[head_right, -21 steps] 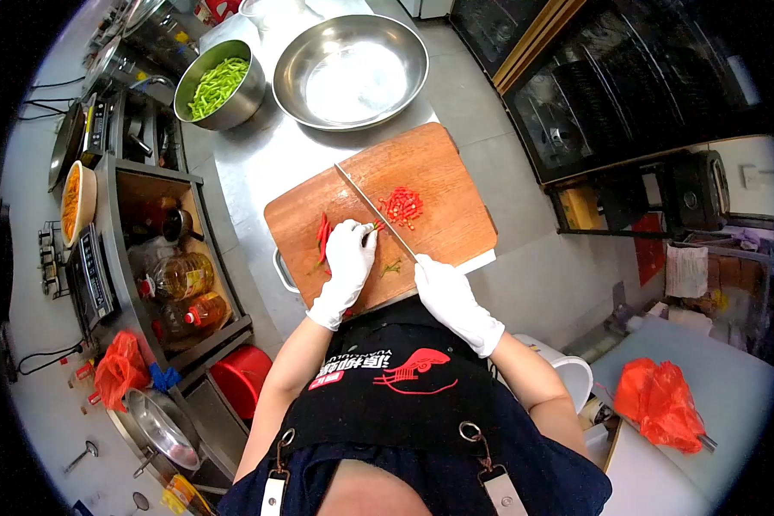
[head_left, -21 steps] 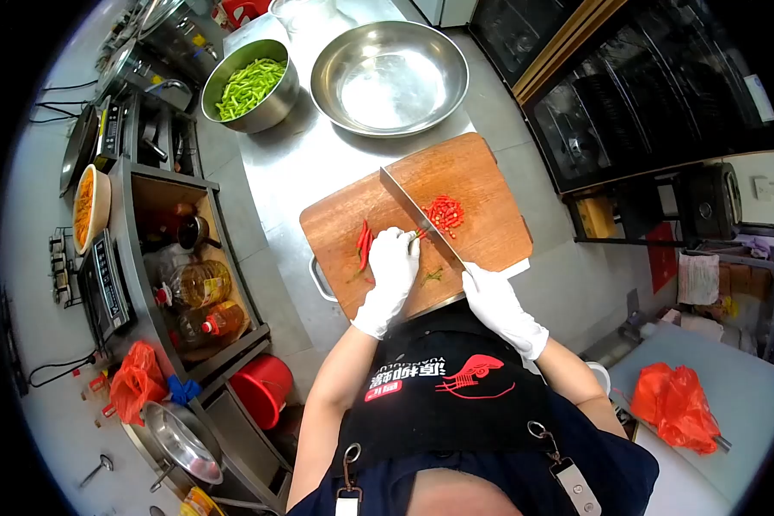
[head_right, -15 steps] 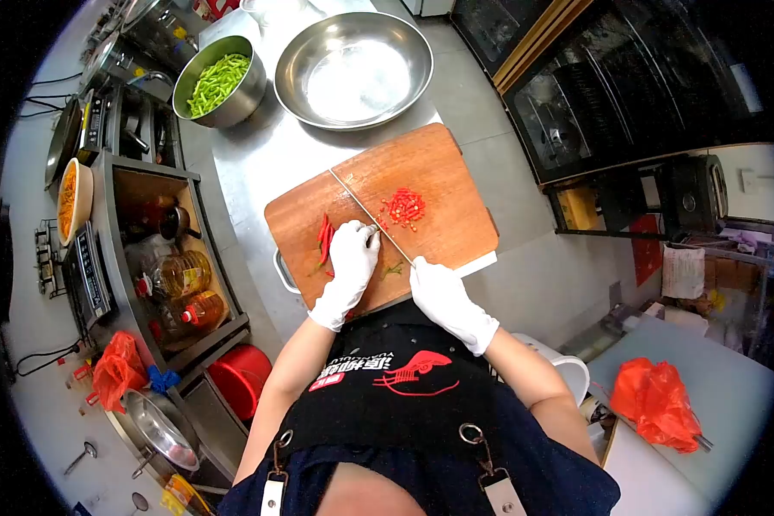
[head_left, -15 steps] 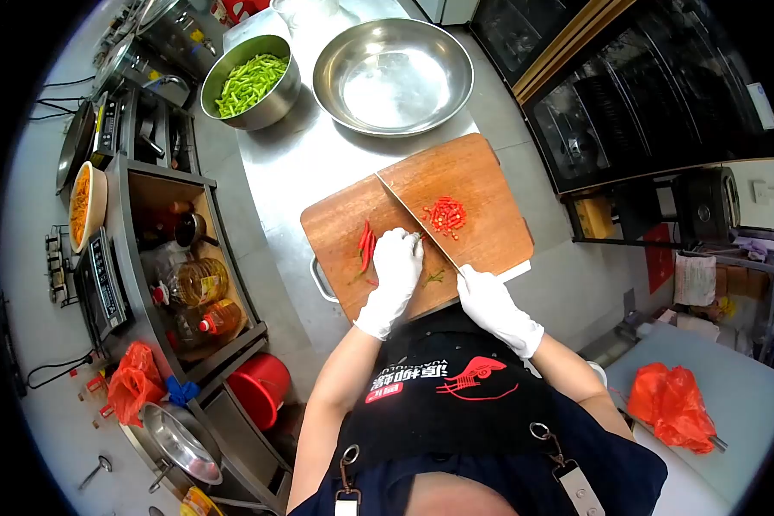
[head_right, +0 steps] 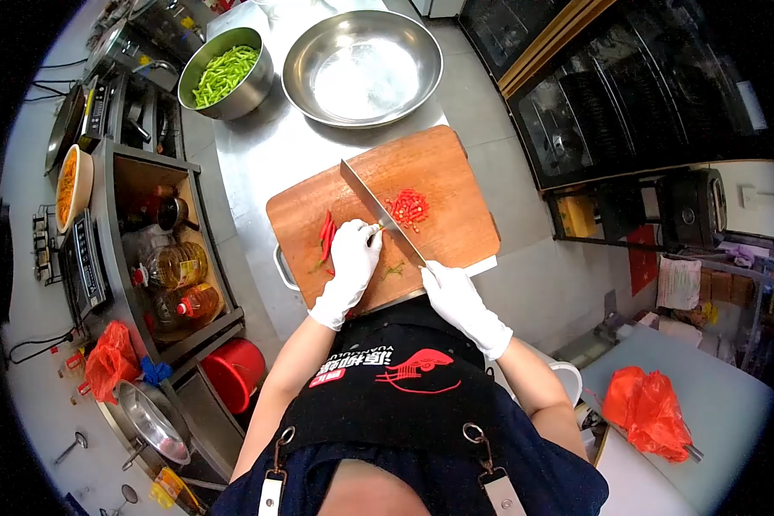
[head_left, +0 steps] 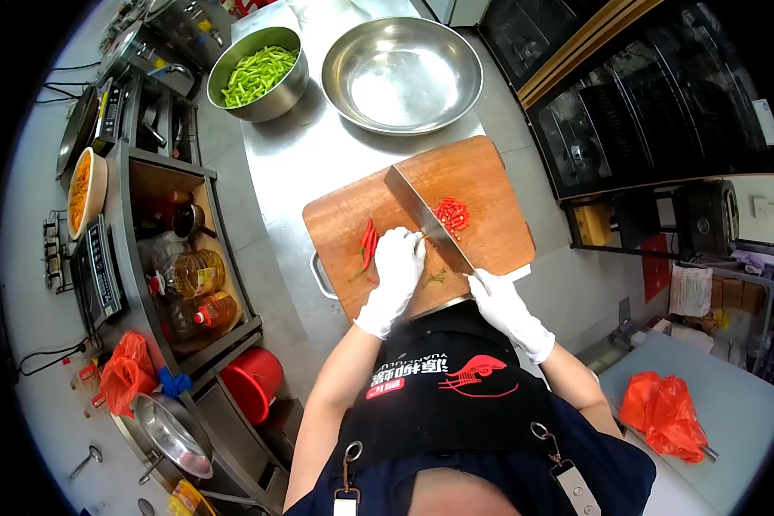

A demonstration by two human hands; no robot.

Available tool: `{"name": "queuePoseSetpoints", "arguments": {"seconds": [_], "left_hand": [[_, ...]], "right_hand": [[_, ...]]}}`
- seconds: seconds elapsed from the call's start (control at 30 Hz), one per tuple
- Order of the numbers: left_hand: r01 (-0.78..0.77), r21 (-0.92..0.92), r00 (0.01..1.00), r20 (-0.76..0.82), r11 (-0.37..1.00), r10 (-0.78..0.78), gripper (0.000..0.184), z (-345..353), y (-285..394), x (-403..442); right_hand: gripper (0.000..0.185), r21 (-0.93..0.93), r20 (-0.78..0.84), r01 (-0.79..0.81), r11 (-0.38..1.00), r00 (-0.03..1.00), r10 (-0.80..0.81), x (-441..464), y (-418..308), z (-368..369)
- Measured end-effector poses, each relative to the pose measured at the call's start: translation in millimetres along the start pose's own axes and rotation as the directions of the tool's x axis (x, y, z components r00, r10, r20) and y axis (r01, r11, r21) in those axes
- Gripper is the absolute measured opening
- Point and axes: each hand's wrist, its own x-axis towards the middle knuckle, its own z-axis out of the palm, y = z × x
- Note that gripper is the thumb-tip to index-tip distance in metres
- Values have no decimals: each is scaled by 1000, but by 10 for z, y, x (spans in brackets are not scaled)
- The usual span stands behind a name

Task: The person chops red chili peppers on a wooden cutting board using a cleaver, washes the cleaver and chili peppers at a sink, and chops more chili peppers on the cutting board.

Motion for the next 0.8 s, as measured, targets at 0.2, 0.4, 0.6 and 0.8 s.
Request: {"name": "queuePoseSetpoints", "arguments": {"seconds": [0.2, 0.4, 0.6, 0.8], "left_hand": [[1, 4, 1000, 10, 1000, -1, 9, -6, -3, 5], [13, 18, 1000, 19, 1000, -13, 9, -16, 16, 25], [29, 38, 999, 21, 999, -30, 8, -48, 43, 54], [-5, 18, 1000, 17, 1000, 5, 8, -39, 21, 35]], "right_hand": [[23, -65, -21, 14, 998, 1000, -15, -11, -2, 39], [20, -203, -37, 52, 978, 997, -61, -26, -29, 86], [19, -329, -9, 4, 944, 1000, -7, 7, -128, 223], [23, -196, -36, 24, 980, 999, -31, 57, -58, 158]]}}
